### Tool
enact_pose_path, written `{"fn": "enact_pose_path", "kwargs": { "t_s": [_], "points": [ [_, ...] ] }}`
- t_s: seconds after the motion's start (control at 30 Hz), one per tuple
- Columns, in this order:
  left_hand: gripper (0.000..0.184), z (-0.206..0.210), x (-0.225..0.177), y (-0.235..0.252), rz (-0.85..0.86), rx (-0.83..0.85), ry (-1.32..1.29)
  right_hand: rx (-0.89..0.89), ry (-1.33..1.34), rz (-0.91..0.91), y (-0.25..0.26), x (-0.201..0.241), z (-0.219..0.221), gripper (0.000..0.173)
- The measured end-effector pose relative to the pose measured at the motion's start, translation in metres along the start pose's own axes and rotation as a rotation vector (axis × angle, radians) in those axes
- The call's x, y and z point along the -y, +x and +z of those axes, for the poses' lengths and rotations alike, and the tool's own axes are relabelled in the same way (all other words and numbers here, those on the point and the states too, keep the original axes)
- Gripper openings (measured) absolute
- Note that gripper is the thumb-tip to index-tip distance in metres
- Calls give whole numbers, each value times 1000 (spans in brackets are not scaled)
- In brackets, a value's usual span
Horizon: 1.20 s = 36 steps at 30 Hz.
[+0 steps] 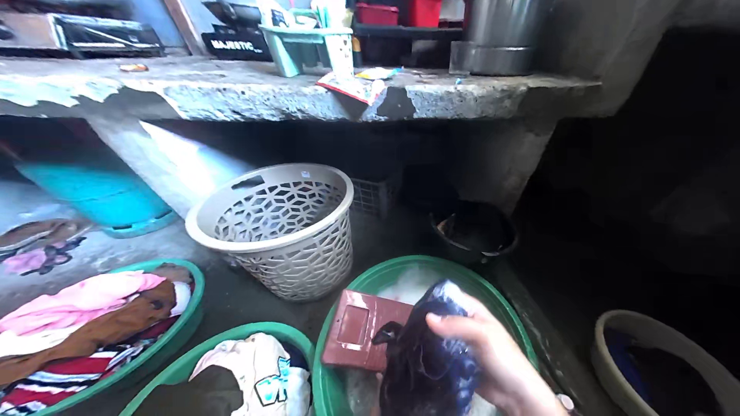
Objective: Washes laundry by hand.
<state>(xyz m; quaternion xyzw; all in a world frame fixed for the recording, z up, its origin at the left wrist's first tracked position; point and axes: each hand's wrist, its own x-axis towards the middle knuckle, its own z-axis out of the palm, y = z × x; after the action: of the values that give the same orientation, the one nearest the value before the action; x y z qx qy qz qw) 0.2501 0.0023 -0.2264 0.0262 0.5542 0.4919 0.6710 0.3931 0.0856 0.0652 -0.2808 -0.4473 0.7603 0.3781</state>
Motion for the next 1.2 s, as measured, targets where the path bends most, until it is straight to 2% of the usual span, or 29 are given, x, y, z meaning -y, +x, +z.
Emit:
{"fn": "enact_pose_path", "kwargs": {
  "t_s": [0.07, 0.17, 0.27, 0.37, 0.43, 0.47, 0.53, 0.57, 0.6, 0.63, 0.7, 0.73, 0.77, 0.8, 0.83, 0.87, 0.93, 0.97, 1.03, 1.1, 1.2],
  "points": [
    [59, -11, 4, 22, 180, 303, -234, -8, -12, -105, 6, 11, -4, 13],
    [51, 23, -30, -23, 81, 101, -280, -124, -79, -222, 26, 17, -26, 14],
    [47, 21, -46, -19, 3, 97, -276, -301, -128, -176, 43, 4, -63, 23],
    [30, 20, -64, -11, 22, 77, -348, -461, -135, -80, 62, -37, -113, 27],
    [28, 28, -75, -18, 105, 97, -447, -550, -86, -4, 73, -75, -154, 26],
    [29, 30, -79, -24, 186, 183, -488, -574, -49, 36, 76, -93, -175, 27],
    [34, 31, -91, -30, 399, 493, -508, -624, -6, 126, 79, -123, -216, 33],
    [43, 33, -102, -29, 504, 599, -462, -652, -37, 178, 77, -134, -235, 38],
    [57, 32, -113, -25, 579, 636, -429, -673, -106, 230, 75, -145, -252, 42],
    [70, 29, -119, -15, 609, 595, -428, -700, -216, 278, 72, -156, -268, 43],
    [84, 29, -112, 11, 546, 306, -394, -714, -516, 406, 64, -188, -293, 49],
    [84, 30, -101, 24, 451, 151, -298, -680, -677, 524, 59, -208, -301, 57],
    [79, 31, -90, 35, 323, 84, -140, -614, -829, 645, 54, -228, -304, 69],
    [73, 31, -84, 46, 204, 104, -31, -562, -941, 732, 52, -244, -301, 78],
    [67, 32, -81, 54, 159, 158, 61, -564, -1013, 776, 50, -256, -293, 86],
    [61, 35, -81, 56, 192, 200, 134, -615, -1070, 794, 48, -263, -284, 89],
    [71, 38, -95, 44, 369, 300, 208, -739, -1112, 789, 47, -271, -278, 90],
    [65, 43, -107, 32, 458, 359, 231, -752, -1111, 808, 47, -271, -280, 91],
    [55, 59, -134, 4, 573, 646, 212, -723, -1103, 859, 48, -263, -283, 92],
    [61, 88, -154, -23, 617, 908, 228, -675, -1137, 885, 51, -249, -279, 88],
    [70, 129, -160, -63, 616, 1021, 267, -596, -1170, 785, 48, -251, -274, 82]
  ]
}}
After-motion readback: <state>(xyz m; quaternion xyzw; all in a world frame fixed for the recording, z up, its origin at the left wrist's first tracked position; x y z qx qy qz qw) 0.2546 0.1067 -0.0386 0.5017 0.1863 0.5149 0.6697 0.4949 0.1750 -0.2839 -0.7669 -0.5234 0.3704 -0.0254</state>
